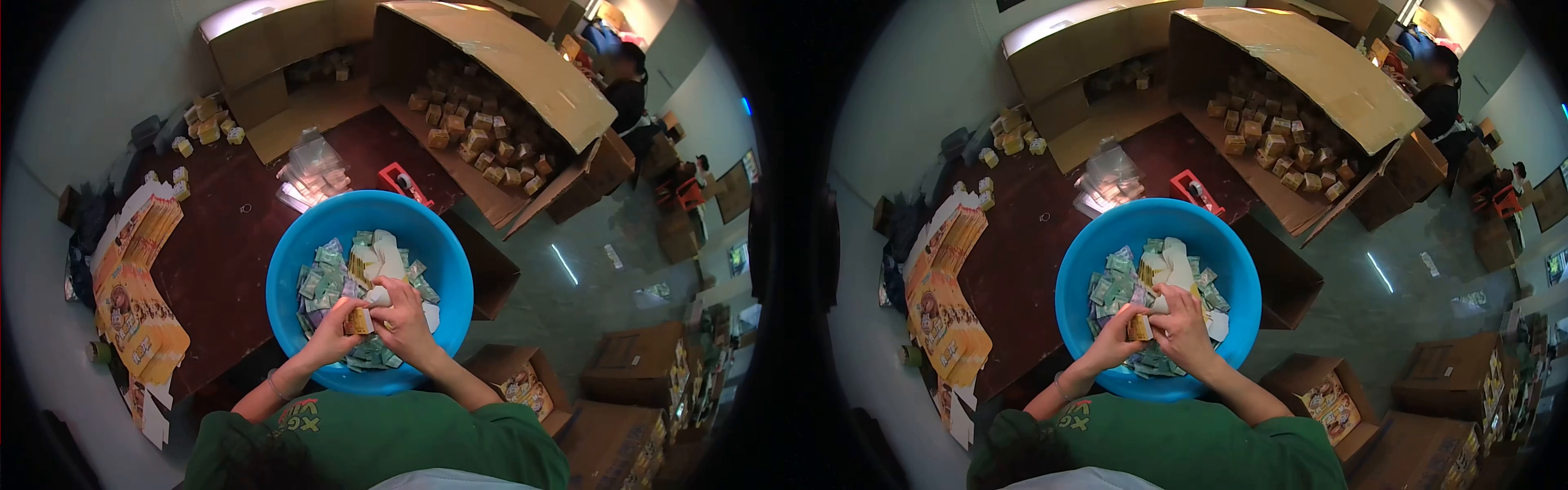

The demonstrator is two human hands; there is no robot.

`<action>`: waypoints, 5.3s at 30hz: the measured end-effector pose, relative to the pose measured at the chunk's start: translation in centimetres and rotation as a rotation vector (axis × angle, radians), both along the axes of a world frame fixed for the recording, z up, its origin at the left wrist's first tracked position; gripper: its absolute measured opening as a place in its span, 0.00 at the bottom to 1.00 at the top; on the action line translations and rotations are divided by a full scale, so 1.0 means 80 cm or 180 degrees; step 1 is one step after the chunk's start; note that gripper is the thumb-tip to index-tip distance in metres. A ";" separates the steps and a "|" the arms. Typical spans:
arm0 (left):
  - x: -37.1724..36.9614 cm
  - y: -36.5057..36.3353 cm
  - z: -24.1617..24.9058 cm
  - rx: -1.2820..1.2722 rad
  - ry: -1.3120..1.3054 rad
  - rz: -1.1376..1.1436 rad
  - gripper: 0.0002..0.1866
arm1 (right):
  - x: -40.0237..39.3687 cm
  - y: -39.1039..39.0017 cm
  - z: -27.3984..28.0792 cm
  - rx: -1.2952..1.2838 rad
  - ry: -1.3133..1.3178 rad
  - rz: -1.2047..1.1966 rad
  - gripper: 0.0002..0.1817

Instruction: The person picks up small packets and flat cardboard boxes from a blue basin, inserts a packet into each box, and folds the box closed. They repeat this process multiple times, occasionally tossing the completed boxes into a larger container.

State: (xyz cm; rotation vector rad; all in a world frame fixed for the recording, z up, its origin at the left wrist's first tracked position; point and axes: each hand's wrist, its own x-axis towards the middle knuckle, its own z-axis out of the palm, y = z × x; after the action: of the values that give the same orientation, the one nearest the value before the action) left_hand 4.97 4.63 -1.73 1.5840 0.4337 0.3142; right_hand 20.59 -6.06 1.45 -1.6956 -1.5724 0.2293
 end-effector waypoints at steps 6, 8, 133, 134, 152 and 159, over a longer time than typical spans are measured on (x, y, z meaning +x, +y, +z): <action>-0.006 0.001 -0.020 -0.1347 -0.0239 -0.0047 0.33 | -0.013 -0.004 0.002 0.0187 0.0046 -0.0116 0.09; -0.006 0.008 -0.020 -0.1727 -0.0370 0.0026 0.35 | -0.015 -0.009 0.016 0.0456 0.0093 -0.0264 0.17; -0.022 -0.017 0.030 -0.2414 -0.0069 -0.0684 0.33 | 0.008 -0.027 0.009 0.0527 0.0084 -0.0014 0.08; -0.018 -0.017 0.035 -0.2492 -0.0011 -0.0741 0.36 | 0.008 -0.029 0.010 0.0390 -0.0018 0.0134 0.07; 0.014 -0.025 0.037 0.1136 0.0283 -0.0477 0.62 | -0.010 -0.030 -0.004 0.0050 0.1608 -0.0057 0.13; -0.001 -0.020 0.047 0.1466 0.0185 -0.0026 0.42 | 0.009 -0.027 0.001 0.0122 0.2221 -0.0241 0.12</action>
State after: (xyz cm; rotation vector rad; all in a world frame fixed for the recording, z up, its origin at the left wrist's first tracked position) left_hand 4.86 3.06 2.00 2.0475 0.4181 0.3812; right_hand 21.33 -8.23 1.50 -1.4207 -0.9822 0.6659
